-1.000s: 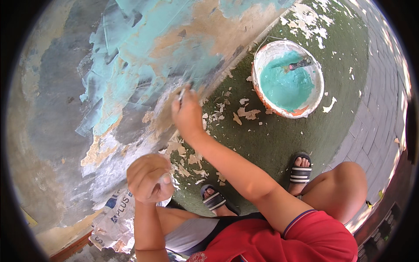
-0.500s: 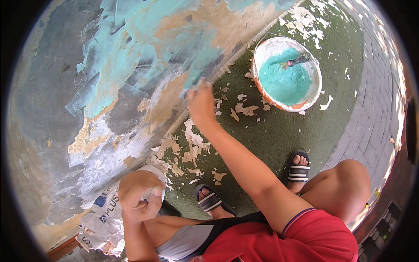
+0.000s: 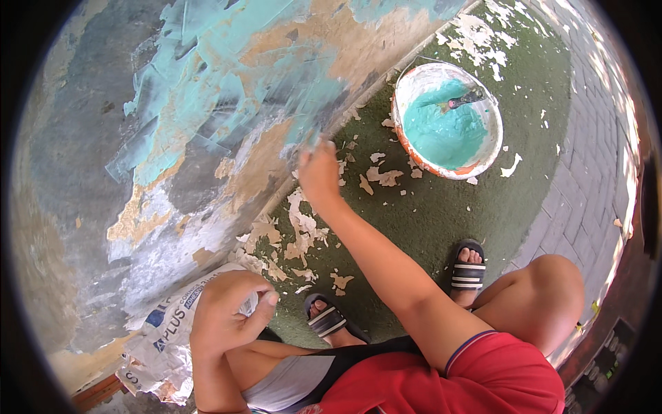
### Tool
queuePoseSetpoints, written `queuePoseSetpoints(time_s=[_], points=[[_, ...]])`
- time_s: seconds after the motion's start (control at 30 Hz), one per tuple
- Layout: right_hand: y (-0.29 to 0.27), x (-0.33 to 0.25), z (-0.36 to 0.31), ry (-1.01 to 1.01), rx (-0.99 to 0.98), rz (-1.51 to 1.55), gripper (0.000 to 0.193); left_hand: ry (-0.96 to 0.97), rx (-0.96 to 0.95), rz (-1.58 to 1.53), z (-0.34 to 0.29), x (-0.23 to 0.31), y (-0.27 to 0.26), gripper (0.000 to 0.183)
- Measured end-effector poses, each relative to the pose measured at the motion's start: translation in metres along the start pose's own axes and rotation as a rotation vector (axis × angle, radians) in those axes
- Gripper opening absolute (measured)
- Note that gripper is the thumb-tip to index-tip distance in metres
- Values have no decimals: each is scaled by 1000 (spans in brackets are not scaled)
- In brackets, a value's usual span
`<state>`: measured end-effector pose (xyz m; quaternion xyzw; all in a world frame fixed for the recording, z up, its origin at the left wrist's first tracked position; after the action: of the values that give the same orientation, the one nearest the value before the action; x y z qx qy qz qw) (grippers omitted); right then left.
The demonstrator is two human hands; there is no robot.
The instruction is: The person applies a turquoise substance from a bucket onto a concrete wall using a spatula. They spread the material over areas of the wall where the original paint is peeling.
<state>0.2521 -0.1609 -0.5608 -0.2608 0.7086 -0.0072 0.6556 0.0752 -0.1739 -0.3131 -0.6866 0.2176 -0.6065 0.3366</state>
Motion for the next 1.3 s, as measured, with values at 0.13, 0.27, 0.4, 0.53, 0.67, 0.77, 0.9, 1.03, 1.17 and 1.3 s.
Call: queuePoseSetpoints(time_s=[0.13,0.27,0.4,0.53,0.67,0.77,0.9,1.03,1.17,1.3], points=[[-5,-76,-36,44,-270,184,47,-45,-75,23,-8,-6,5,14],[-16,-72,-67,-129,-78,163,41,-70,-137,54,-3,-5,4,22],[-27,-30,-36,56,-100,106,33,-96,-156,23,-3,-5,7,28],[-12,-22,-2,-53,23,126,32,-84,-229,81,6,3,15,31],[-38,-81,-24,-174,-220,9,31,-183,-303,91,-2,6,14,34],[-100,-117,3,-351,-438,-365,35,-155,-358,95,-1,12,20,36],[-183,-171,79,-575,-759,-821,35,-121,-437,116,3,27,22,40],[-239,-155,129,-409,-850,-1414,28,-85,-513,140,6,33,23,44],[-254,-50,154,-502,-775,-1567,22,-146,-504,166,13,36,25,47],[-247,28,153,-605,-592,-1486,21,-161,-526,179,13,34,34,45]])
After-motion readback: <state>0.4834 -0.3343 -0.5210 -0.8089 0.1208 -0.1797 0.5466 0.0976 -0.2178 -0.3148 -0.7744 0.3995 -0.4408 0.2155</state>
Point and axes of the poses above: each hand's wrist, its own z-axis towards the middle knuckle, its own y-axis out of the palm, x = y × z, the point moved 2 cm from there along z, towards the middle knuckle, and after that the axes turned 7 degrees about y, right-handed, at the moved point
